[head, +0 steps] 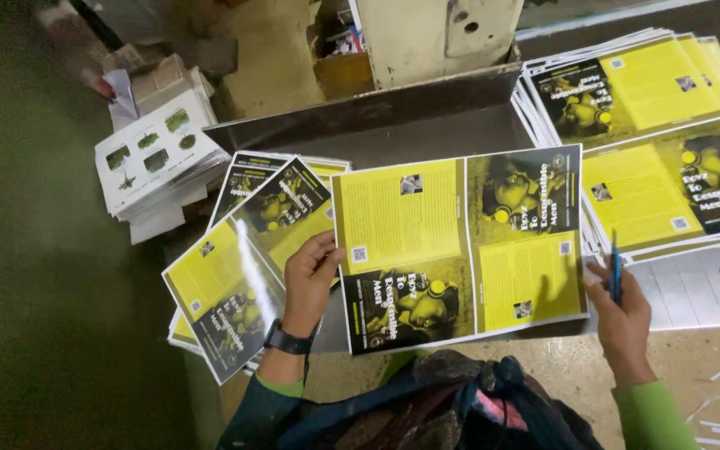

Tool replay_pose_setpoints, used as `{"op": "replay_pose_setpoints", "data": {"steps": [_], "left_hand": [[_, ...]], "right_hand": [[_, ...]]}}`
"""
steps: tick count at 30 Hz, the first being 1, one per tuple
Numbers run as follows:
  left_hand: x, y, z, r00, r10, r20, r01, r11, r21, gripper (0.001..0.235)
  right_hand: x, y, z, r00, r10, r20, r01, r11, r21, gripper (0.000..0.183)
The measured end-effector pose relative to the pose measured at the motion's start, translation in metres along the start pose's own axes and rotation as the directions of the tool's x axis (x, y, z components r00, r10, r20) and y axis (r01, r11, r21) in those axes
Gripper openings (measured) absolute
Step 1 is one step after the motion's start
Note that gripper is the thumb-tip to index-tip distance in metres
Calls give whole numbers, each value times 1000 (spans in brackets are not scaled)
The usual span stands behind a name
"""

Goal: Manually cutting or scoring printed sheets using a small hand tool on a metal work surface in a print shop.

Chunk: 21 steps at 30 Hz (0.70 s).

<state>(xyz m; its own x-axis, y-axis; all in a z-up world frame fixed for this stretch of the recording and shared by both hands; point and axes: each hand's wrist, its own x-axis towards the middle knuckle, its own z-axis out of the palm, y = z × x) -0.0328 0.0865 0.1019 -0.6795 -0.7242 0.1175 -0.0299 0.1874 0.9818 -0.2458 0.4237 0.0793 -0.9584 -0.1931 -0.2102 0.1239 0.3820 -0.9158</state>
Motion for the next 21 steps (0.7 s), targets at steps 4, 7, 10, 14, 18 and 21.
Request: {"op": "replay_pose_setpoints", "data": {"steps": [4,7,10,14,18,21], "left_hand": [[0,16,0,997,31,69,-29,999,-37,32],[-2,-3,-3,999,-29,21,28,1000,8,34],[-3,16,-2,998,-23,55,22,1000,19,33],[-4,17,-2,996,15,89,-18,1000,26,31],[-2,23,0,993,-6,114,0,998,57,32],[0,18,-1,992,-10,124,0,997,81,34]], "right_hand": [[36,52,-9,985,-170,-25,169,985,-42,46],[19,8,-8,987,157,19,-157,987,-17,34],[13,4,-11,974,224,30,-223,974,-44,19],[17,35,-23,975,189,118,-187,982,-34,8],[18,48,-28,969,203,140,-206,979,6,7],[16,55,-31,970,204,130,-210,977,30,7]]}}
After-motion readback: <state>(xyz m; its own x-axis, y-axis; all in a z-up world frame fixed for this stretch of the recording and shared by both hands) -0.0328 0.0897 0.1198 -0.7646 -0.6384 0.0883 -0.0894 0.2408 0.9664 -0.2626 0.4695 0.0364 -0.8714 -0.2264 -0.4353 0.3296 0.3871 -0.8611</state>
